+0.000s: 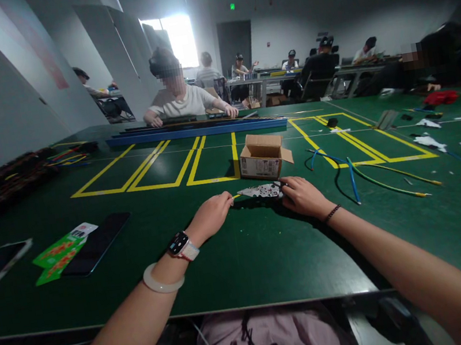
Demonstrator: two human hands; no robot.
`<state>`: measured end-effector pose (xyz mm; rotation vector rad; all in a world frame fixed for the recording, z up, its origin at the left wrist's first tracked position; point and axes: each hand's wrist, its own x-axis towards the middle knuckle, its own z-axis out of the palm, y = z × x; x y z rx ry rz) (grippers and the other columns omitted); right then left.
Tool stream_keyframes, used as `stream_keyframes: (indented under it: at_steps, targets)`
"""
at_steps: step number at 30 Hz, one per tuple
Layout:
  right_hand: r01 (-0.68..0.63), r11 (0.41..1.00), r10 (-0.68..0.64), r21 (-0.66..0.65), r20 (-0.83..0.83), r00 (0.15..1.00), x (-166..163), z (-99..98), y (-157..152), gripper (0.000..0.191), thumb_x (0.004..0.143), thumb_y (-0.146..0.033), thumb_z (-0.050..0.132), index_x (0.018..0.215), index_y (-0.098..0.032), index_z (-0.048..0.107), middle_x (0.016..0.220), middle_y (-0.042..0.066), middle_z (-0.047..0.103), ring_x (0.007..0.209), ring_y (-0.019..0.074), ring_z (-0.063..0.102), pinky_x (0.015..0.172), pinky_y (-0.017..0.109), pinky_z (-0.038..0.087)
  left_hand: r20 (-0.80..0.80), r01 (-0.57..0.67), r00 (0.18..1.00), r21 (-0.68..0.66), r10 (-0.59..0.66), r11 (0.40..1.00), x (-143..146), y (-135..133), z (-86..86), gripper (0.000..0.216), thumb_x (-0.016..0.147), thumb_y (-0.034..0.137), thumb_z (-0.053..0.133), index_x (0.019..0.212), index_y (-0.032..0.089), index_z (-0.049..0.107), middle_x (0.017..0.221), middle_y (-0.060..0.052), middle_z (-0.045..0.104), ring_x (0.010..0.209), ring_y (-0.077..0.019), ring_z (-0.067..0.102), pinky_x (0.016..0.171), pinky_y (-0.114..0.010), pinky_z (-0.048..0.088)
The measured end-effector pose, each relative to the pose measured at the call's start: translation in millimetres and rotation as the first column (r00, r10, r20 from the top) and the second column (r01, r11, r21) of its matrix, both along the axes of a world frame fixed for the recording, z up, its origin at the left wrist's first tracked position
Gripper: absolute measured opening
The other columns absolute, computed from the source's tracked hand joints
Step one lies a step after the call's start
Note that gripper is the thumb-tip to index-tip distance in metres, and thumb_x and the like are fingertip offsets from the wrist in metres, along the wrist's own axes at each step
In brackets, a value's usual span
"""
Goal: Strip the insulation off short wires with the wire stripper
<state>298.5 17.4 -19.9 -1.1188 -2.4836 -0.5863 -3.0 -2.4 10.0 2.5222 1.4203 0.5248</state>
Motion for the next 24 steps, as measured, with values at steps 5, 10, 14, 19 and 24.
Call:
stream_keyframes:
  at_steps: [5,10,14,19,24]
  targets:
    - [-0.028,0.999,0.028,-0.020,-0.007,1.000,-0.8,-0.7,0.3,0.017,0.080,-0.021,0.055,0.092,-0.011,0.064,0.132,0.021,0.054,0.123,0.0316,0.050,0.101,0.046,0.043,-0.004,-0.007,1.000,-0.009,0.007,1.000,1.0,-0.8,4.3,0.029,0.100,0.033,0.033,0.102,0.015,0.055,0.091,-0.008,0.064,0.081,-0.0215,0.062,0.066,-0.031,0.045]
    - [-0.004,1.000,0.004,-0.005,0.016,1.000,-2.5,2.7,-1.7,0.018,0.079,-0.021,0.056,0.091,-0.010,0.065,0.134,0.022,0.052,0.127,0.0322,0.047,0.106,0.048,0.038,0.008,-0.023,1.000,-0.026,0.024,0.999,0.8,0.2,3.7,0.029,0.100,0.031,0.032,0.106,0.014,0.055,0.096,-0.010,0.064,0.086,-0.0226,0.062,0.070,-0.033,0.046]
    - [0.012,0.999,-0.013,0.050,0.024,1.000,-1.7,8.4,-4.3,0.024,0.080,-0.023,0.057,0.098,-0.012,0.067,0.133,0.019,0.054,0.127,0.0314,0.046,0.107,0.051,0.035,0.073,-0.029,0.997,-0.104,0.037,0.994,-0.4,-0.1,4.4,0.030,0.100,0.033,0.032,0.104,0.015,0.056,0.100,-0.011,0.064,0.089,-0.0226,0.061,0.072,-0.033,0.046]
    - [0.031,0.996,-0.034,0.088,0.040,0.999,-1.9,10.7,-6.7,0.026,0.079,-0.025,0.057,0.101,-0.015,0.067,0.127,0.016,0.057,0.117,0.0292,0.050,0.105,0.048,0.034,0.140,-0.017,0.989,-0.194,0.045,0.981,-0.2,-0.7,7.3,0.032,0.100,0.032,0.030,0.096,0.016,0.057,0.095,-0.008,0.063,0.085,-0.0209,0.060,0.070,-0.031,0.045]
    - [0.041,0.995,-0.051,0.094,0.108,0.993,-3.4,11.8,-8.2,0.024,0.079,-0.027,0.057,0.098,-0.016,0.067,0.122,0.015,0.057,0.108,0.0288,0.049,0.100,0.046,0.035,0.167,0.047,0.986,-0.144,-0.022,0.989,2.5,-0.3,8.0,0.028,0.099,0.030,0.033,0.095,0.016,0.057,0.091,-0.006,0.061,0.084,-0.0201,0.058,0.072,-0.030,0.044]
